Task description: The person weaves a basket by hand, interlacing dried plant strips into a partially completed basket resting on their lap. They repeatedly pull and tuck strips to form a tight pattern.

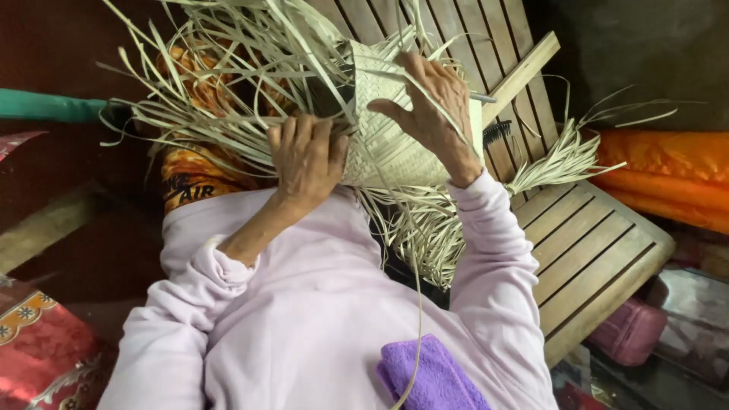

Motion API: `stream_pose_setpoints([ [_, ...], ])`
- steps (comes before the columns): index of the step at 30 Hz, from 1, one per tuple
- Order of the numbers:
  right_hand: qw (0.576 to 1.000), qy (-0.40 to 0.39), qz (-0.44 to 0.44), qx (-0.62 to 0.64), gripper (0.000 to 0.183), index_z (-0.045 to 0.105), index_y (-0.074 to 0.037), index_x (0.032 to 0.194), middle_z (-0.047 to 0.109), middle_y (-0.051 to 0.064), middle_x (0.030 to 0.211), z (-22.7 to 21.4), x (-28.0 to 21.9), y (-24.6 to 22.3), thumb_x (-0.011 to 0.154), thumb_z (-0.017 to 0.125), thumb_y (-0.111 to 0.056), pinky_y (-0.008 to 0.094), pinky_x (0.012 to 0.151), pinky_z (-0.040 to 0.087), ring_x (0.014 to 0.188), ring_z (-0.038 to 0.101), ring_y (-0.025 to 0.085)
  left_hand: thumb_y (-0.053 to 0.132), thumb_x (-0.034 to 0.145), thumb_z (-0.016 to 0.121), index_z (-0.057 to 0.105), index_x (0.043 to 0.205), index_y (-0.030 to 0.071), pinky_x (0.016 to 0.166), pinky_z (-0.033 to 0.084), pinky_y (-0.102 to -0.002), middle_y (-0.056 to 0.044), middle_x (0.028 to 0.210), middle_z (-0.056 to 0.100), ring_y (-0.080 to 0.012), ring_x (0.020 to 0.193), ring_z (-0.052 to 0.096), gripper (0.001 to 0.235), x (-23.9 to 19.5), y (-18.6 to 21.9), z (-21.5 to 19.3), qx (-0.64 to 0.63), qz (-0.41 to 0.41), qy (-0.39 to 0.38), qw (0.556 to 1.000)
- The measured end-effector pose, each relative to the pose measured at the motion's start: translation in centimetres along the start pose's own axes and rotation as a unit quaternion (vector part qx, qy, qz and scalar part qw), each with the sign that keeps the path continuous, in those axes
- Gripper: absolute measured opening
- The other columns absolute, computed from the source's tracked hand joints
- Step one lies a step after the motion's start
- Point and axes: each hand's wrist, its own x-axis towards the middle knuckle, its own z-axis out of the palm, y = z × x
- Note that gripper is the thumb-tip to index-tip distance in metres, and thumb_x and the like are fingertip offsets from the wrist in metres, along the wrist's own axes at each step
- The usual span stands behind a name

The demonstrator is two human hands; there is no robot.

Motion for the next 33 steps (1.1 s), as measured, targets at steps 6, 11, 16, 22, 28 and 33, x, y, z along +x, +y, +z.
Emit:
stream_pose_setpoints([
  [6, 0.998, -0.048, 0.005, 0.039, 0.022, 0.061, -0.013, 0.094, 0.063, 0.000, 0.081, -0.3, -3.0, 1.0, 0.113, 0.060, -0.024, 0.032, 0.071, 0.038, 0.068, 0.050, 0.015, 0.055, 0.101, 0.053, 0.064, 0.103, 0.015, 0.088, 0.033, -0.043, -0.003, 0.095, 0.067, -0.0226, 0.088, 0.057, 0.042, 1.4, 0.0, 1.8, -0.154, -0.106, -0.107, 0.976],
  [11, 0.994, -0.076, 0.008, 0.073, 0.021, 0.070, -0.012, 0.094, 0.062, 0.001, 0.083, 0.1, -4.3, 2.0, 0.109, 0.067, -0.026, 0.036, 0.080, 0.036, 0.073, 0.051, 0.018, 0.040, 0.093, 0.074, 0.054, 0.080, 0.019, 0.055, 0.048, -0.030, 0.004, 0.073, 0.053, -0.0115, 0.063, 0.050, 0.031, 2.3, -0.7, 2.4, -0.459, -0.277, -0.291, 0.792],
  [16, 0.995, -0.078, -0.004, 0.067, 0.021, 0.072, -0.014, 0.090, 0.058, -0.001, 0.079, 0.8, -5.2, 2.8, 0.106, 0.072, -0.028, 0.035, 0.076, 0.038, 0.071, 0.049, 0.015, 0.016, 0.090, 0.081, 0.063, 0.074, 0.013, 0.044, 0.044, -0.023, 0.004, 0.070, 0.058, -0.0075, 0.057, 0.050, 0.024, 1.2, -0.9, 3.7, -0.576, -0.312, -0.231, 0.719],
  [22, 0.995, -0.085, 0.011, 0.047, 0.029, 0.074, -0.013, 0.088, 0.056, -0.001, 0.078, 0.3, -6.4, 3.5, 0.106, 0.072, -0.037, 0.035, 0.076, 0.032, 0.070, 0.044, 0.016, 0.013, 0.094, 0.073, 0.058, 0.071, 0.014, 0.041, 0.040, -0.024, 0.004, 0.063, 0.056, -0.0065, 0.052, 0.046, 0.027, 1.5, -0.2, 2.5, -0.573, -0.275, -0.206, 0.744],
  [28, 0.996, -0.085, 0.003, 0.036, 0.025, 0.074, -0.013, 0.090, 0.059, -0.001, 0.079, -0.3, -6.6, 3.6, 0.107, 0.073, -0.032, 0.035, 0.077, 0.035, 0.072, 0.050, 0.015, 0.017, 0.097, 0.069, 0.063, 0.079, 0.009, 0.039, 0.041, -0.022, 0.002, 0.063, 0.059, -0.0057, 0.047, 0.047, 0.021, 1.7, 0.1, 1.5, -0.617, -0.226, -0.200, 0.727],
  [33, 0.998, -0.065, -0.010, 0.023, 0.030, 0.072, -0.013, 0.088, 0.059, 0.000, 0.078, -0.8, -6.2, 3.4, 0.109, 0.070, -0.034, 0.034, 0.075, 0.034, 0.072, 0.049, 0.015, 0.020, 0.098, 0.069, 0.059, 0.076, 0.013, 0.040, 0.038, -0.022, 0.006, 0.060, 0.053, -0.0042, 0.047, 0.041, 0.025, 1.5, 0.2, 1.5, -0.591, -0.227, -0.201, 0.747],
])
